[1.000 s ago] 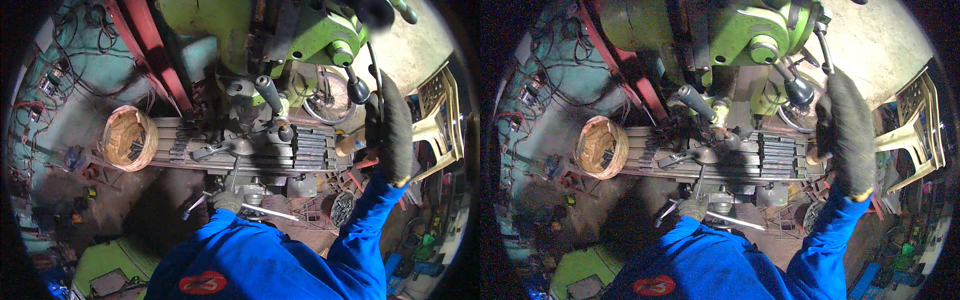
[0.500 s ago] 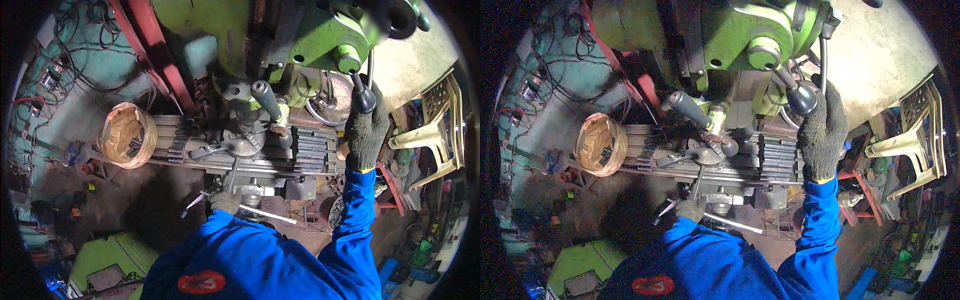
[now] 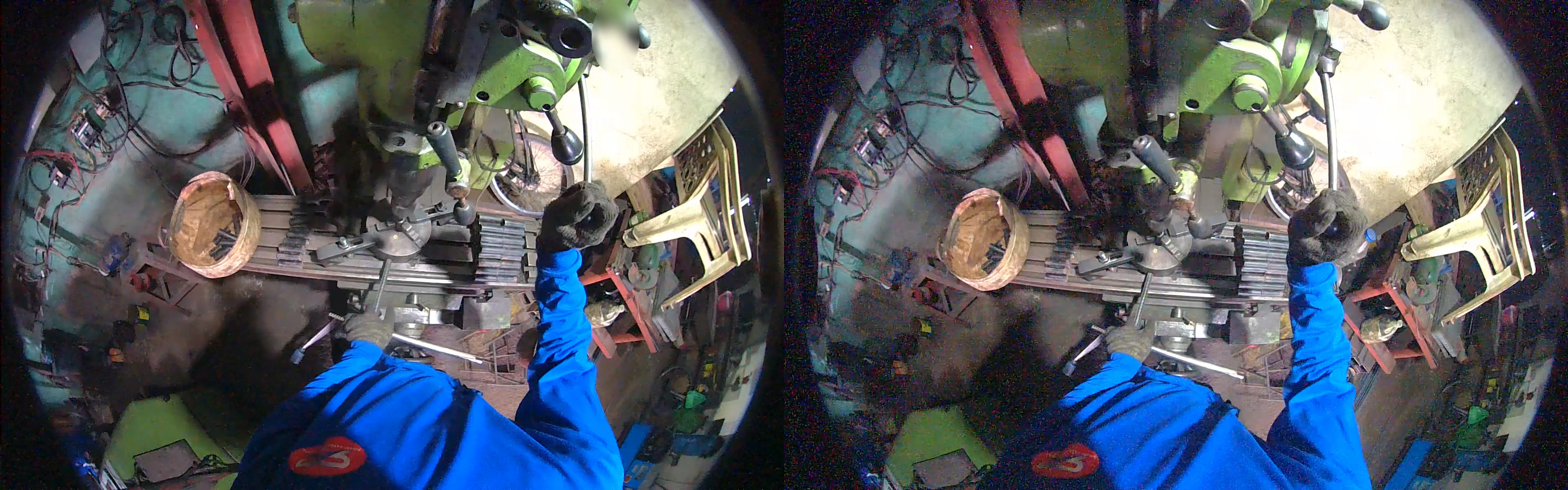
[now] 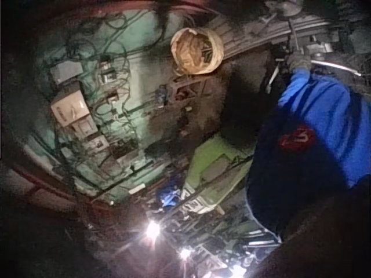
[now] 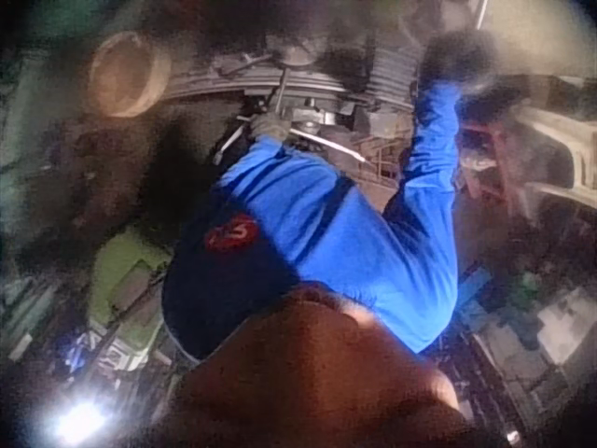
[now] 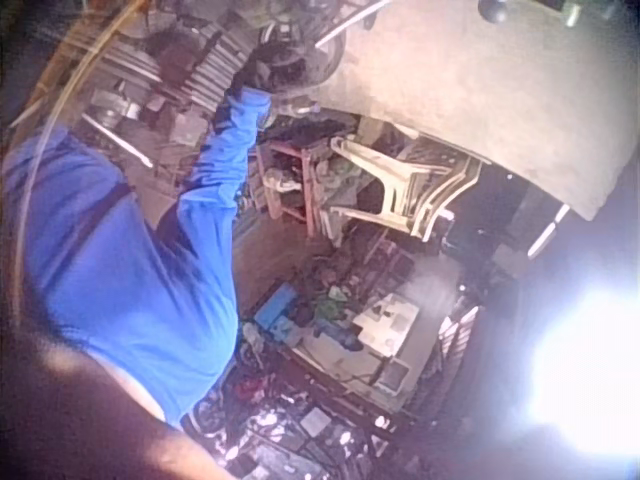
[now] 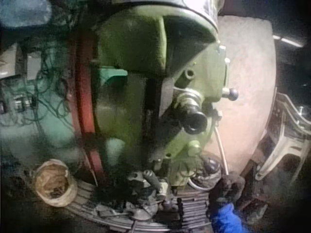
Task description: The person operates a green drill press in a workshop, repeatedly positioning small metal rings under the drill bit, lowering the spindle to drill holes, and then lifting the spindle. They handle the metal rings by hand, inspecting them after drilling, and place them into a nearby container.
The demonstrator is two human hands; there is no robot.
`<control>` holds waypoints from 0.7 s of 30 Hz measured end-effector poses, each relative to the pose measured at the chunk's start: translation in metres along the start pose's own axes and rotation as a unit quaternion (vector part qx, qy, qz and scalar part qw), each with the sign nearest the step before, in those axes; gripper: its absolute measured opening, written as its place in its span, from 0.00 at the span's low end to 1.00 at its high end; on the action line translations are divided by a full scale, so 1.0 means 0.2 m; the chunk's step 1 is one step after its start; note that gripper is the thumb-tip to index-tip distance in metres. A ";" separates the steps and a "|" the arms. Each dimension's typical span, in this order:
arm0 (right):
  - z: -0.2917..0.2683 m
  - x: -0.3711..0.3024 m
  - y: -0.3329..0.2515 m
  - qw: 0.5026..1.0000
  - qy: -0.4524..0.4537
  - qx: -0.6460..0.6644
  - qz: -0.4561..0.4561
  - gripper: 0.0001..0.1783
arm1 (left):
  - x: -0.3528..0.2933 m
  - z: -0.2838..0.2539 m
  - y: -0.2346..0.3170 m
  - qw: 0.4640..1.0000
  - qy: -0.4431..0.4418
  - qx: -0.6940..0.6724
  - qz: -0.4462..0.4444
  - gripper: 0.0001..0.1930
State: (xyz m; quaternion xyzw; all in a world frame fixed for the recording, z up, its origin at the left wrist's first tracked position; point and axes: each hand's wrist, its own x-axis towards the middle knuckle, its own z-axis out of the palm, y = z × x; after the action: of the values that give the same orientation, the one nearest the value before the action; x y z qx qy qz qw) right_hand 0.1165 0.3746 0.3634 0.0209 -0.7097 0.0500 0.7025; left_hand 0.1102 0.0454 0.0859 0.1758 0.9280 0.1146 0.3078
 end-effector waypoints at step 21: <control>0.66 0.70 0.22 0.961 -0.245 -0.082 0.102 0.18 | -0.09 -0.10 0.11 0.988 0.096 0.007 -0.118 0.40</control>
State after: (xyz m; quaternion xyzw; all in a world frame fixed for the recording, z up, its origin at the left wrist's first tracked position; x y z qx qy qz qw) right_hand -0.0209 0.4112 0.4995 -0.0976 -0.8598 0.0569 0.4979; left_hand 0.1166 0.0561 0.1173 0.0551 0.9684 0.0868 0.2274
